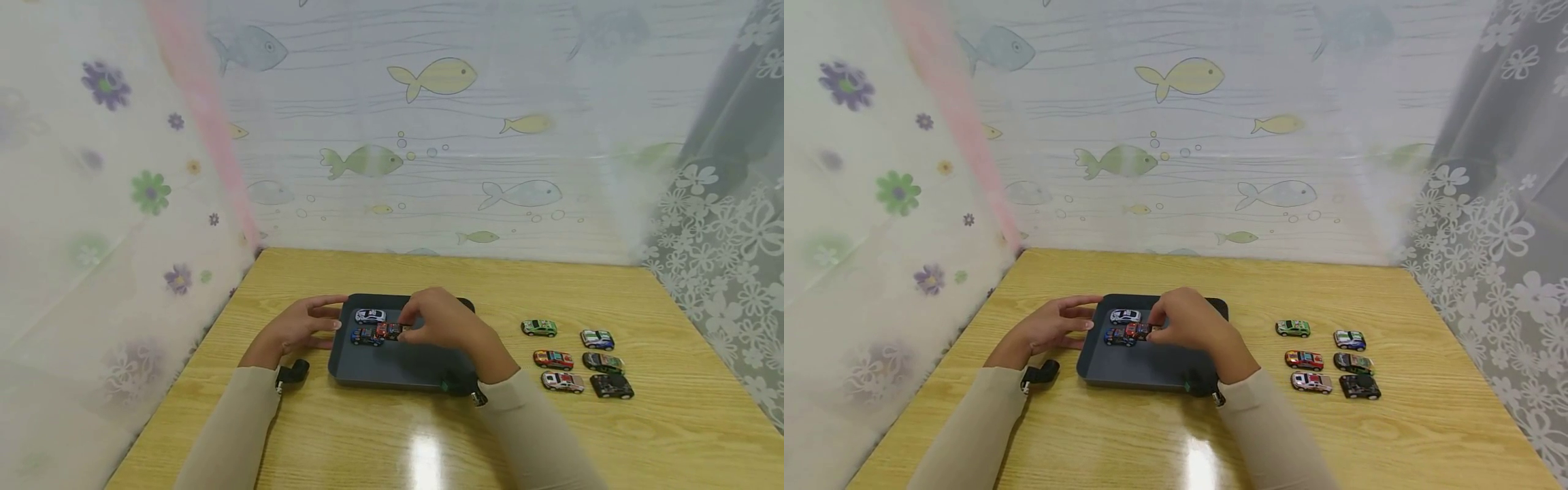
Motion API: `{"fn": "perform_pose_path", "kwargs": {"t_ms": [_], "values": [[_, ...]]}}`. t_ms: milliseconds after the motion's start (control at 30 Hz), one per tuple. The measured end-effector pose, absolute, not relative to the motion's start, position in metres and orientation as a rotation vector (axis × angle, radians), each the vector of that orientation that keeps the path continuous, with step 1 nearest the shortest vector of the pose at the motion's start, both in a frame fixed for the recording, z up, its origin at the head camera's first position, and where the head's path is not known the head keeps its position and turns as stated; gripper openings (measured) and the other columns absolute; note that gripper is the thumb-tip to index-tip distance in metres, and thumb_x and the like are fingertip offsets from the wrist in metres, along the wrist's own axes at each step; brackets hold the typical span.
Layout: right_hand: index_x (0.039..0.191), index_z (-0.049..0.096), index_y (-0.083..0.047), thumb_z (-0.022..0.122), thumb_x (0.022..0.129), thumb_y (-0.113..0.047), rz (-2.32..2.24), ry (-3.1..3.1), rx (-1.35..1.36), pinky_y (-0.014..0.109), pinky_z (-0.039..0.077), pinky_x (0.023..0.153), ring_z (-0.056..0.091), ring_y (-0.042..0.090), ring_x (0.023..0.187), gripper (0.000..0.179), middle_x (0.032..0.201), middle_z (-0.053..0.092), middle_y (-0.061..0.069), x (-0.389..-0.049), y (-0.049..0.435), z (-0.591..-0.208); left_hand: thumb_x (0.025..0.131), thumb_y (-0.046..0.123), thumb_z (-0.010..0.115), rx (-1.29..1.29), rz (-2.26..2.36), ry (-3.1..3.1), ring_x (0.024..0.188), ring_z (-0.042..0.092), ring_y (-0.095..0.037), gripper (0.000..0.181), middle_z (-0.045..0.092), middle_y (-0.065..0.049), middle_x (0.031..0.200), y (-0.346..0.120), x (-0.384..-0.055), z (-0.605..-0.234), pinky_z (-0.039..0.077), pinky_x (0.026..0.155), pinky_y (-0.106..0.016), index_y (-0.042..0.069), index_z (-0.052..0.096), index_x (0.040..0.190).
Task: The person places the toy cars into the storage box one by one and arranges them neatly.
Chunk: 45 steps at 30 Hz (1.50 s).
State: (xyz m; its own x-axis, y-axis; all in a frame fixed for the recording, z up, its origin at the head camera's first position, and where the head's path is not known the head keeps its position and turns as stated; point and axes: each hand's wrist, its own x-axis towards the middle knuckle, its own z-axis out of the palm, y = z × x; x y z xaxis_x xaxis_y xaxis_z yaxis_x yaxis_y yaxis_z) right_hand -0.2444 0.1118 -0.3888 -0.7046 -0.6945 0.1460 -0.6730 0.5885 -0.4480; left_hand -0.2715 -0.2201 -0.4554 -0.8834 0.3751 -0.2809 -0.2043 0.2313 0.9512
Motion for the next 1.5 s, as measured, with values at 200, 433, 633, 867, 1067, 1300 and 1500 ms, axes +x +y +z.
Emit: {"fn": "perform_pose_path", "kwargs": {"t_ms": [200, 433, 633, 867, 1067, 1300, 1500], "values": [[0.104, 0.082, -0.020, 0.083, 0.090, -0.029, -0.745, 2.781, -1.101, 0.034, 0.059, 0.086, 0.070, 0.014, 0.098, 0.016, 0.103, 0.075, -0.007, -0.242, 0.097, -0.400, 0.096, 0.017, 0.076, 0.175, 1.694, 2.049, 0.124, 0.066, -0.032, 0.066, 0.046, -0.020, 0.157, -0.220, -0.272, -0.456, 0.062, 0.091, -0.049, 0.027, 0.048, 0.156], [0.106, 0.083, -0.022, 0.082, 0.091, -0.032, -0.769, 2.783, -1.018, 0.034, 0.059, 0.086, 0.070, 0.012, 0.099, 0.018, 0.103, 0.076, -0.009, -0.238, 0.082, -0.412, 0.095, 0.016, 0.077, 0.157, 1.700, 2.044, 0.121, 0.068, -0.032, 0.065, 0.049, -0.020, 0.155, -0.221, -0.273, -0.456, 0.063, 0.090, -0.049, 0.028, 0.051, 0.154], [0.106, 0.083, -0.022, 0.083, 0.090, -0.033, -0.818, 2.747, -0.955, 0.031, 0.059, 0.083, 0.069, 0.009, 0.097, 0.020, 0.101, 0.077, -0.010, -0.231, 0.069, -0.417, 0.096, 0.017, 0.077, 0.170, 1.700, 2.041, 0.122, 0.067, -0.032, 0.066, 0.047, -0.021, 0.156, -0.223, -0.273, -0.457, 0.062, 0.090, -0.050, 0.027, 0.050, 0.155], [0.103, 0.084, -0.024, 0.083, 0.090, -0.033, -0.807, 2.765, -0.947, 0.028, 0.059, 0.079, 0.070, 0.006, 0.090, 0.016, 0.097, 0.078, -0.012, -0.227, 0.058, -0.423, 0.096, 0.017, 0.077, 0.172, 1.705, 2.042, 0.123, 0.066, -0.033, 0.065, 0.047, -0.021, 0.156, -0.223, -0.275, -0.460, 0.062, 0.090, -0.050, 0.027, 0.050, 0.155], [0.104, 0.084, -0.026, 0.082, 0.090, -0.036, -0.715, 2.797, -0.918, 0.028, 0.057, 0.078, 0.068, 0.003, 0.088, 0.017, 0.098, 0.077, -0.015, -0.225, 0.049, -0.429, 0.097, 0.016, 0.075, 0.179, 1.703, 2.037, 0.124, 0.066, -0.032, 0.066, 0.047, -0.021, 0.157, -0.221, -0.272, -0.457, 0.062, 0.091, -0.049, 0.028, 0.049, 0.156], [0.102, 0.084, -0.025, 0.083, 0.089, -0.036, -0.656, 2.831, -0.929, 0.030, 0.058, 0.079, 0.068, 0.006, 0.090, 0.017, 0.096, 0.077, -0.014, -0.222, 0.046, -0.434, 0.098, 0.015, 0.074, 0.189, 1.703, 2.045, 0.123, 0.067, -0.032, 0.066, 0.046, -0.022, 0.157, -0.222, -0.271, -0.455, 0.062, 0.091, -0.049, 0.025, 0.047, 0.157], [0.101, 0.084, -0.025, 0.084, 0.089, -0.037, -0.634, 2.842, -0.923, 0.030, 0.057, 0.076, 0.066, 0.005, 0.085, 0.017, 0.094, 0.077, -0.013, -0.221, 0.043, -0.436, 0.099, 0.015, 0.072, 0.209, 1.695, 2.044, 0.124, 0.066, -0.033, 0.066, 0.044, -0.024, 0.158, -0.222, -0.271, -0.455, 0.062, 0.092, -0.049, 0.023, 0.045, 0.158]]}}
